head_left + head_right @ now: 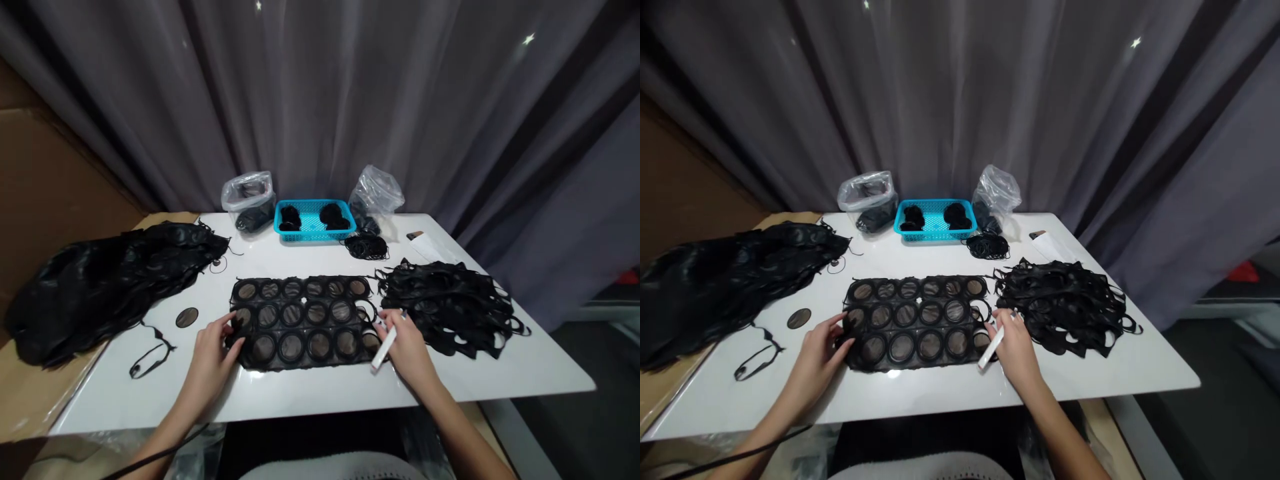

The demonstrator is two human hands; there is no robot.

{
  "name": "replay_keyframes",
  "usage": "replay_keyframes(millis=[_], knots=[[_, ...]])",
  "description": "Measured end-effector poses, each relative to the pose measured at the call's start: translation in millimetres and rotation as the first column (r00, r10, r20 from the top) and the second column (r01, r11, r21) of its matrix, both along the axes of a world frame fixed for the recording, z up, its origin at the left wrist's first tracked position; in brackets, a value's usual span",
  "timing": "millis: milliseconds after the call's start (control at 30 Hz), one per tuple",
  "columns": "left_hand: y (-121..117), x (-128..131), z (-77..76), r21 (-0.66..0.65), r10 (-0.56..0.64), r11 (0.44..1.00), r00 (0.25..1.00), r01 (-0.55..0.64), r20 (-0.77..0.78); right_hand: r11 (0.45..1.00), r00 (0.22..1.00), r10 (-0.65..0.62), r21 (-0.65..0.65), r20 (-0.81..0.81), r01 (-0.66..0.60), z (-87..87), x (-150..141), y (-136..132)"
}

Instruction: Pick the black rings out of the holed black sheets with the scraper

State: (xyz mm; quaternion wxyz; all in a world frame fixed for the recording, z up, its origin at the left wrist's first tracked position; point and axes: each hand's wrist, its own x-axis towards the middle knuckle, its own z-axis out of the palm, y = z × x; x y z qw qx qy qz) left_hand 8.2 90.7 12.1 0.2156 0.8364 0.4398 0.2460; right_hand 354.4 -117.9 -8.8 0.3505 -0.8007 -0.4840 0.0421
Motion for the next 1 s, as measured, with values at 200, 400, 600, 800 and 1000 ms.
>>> replay_keyframes(millis=[200,400,600,800,1000], knots=[[6.1,12.1,15.9,-0.113,-0.010,0.993,0.992,0.024,0.127,0.994,0.989,0.054,-0.101,0.136,-0.041,5.3,9.8,35.3],[10.2,-1.1,22.5,0.067,-0.044,0.997,0.998,0.047,-0.038,0.973,0.987,-0.070,-0.208,0.141,0.099,21.6,25.6,39.5],[7.4,-5.6,12.8,-0.098,0.058,0.994,0.993,-0.048,0.104,0.989,0.996,-0.032,-0.140,0.082,0.044,18.1,8.2,-6.6],[2.3,-4.0,23.8,-0.195,-0.005,0.979,0.973,0.052,0.232,0.990,0.997,-0.039,-0.132,0.066,0.047,4.8,-24.8,-35.0],[4.5,13.2,53.1,0.164,-0.108,0.979,0.988,0.124,-0.108,0.982,0.999,-0.053,-0.184,-0.006,0.051,6.8,-20.1,-30.3]])
